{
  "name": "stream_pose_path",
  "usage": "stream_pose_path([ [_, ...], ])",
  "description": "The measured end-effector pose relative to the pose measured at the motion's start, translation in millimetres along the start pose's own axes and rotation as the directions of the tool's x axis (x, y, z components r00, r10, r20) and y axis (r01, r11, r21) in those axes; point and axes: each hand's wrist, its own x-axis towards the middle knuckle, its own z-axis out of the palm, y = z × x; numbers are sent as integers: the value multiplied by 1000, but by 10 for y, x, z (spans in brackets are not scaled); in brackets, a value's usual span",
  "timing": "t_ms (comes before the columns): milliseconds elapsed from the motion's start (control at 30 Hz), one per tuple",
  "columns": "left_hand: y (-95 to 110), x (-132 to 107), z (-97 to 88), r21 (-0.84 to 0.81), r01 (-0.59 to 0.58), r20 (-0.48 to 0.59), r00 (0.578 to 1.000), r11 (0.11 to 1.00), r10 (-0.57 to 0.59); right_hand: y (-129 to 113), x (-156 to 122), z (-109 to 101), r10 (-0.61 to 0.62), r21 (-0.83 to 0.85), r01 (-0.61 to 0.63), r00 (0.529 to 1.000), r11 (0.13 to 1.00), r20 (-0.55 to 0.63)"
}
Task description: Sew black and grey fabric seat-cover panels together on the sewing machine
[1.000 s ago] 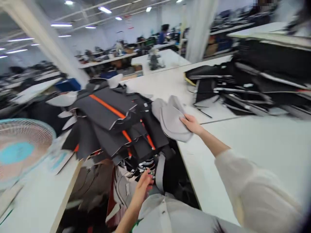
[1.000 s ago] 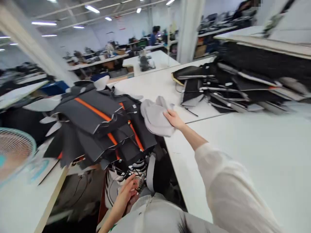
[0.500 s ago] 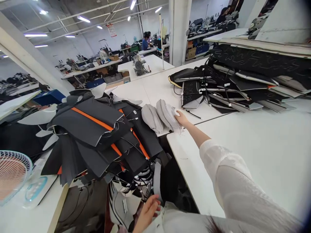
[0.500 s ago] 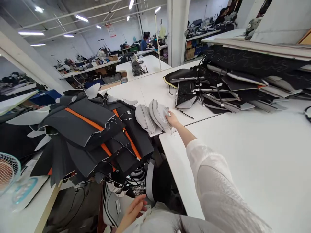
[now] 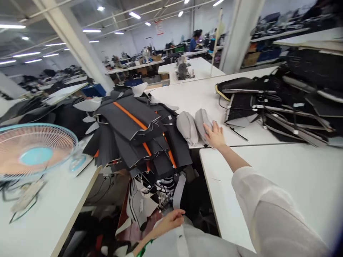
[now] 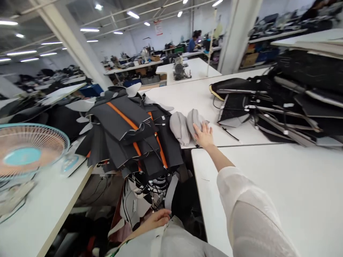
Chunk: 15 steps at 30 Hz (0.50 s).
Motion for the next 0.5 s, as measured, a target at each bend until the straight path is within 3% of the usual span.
stream_pose_path([
  [100,2,-133,-32,-119,-7,-28,1000,993,4,-9,44,-88,29,-11,-30,996,999,-85],
  [200,-46,-292,-57,-283,-3,-71,997,959,-18,-67,-234,-183,-7,9,9,988,1000,-157],
  [267,-111,-405,-76,-393,-13,-131,990,920,-42,-121,-614,-151,-40,28,46,979,999,-199],
  [367,-260,-583,-115,-520,-37,-240,965,853,-105,-144,-1338,105,-80,68,94,980,993,-180],
  [500,-459,-731,-72,-589,2,-272,941,808,-201,22,-2219,590,27,34,-27,1000,999,-5],
])
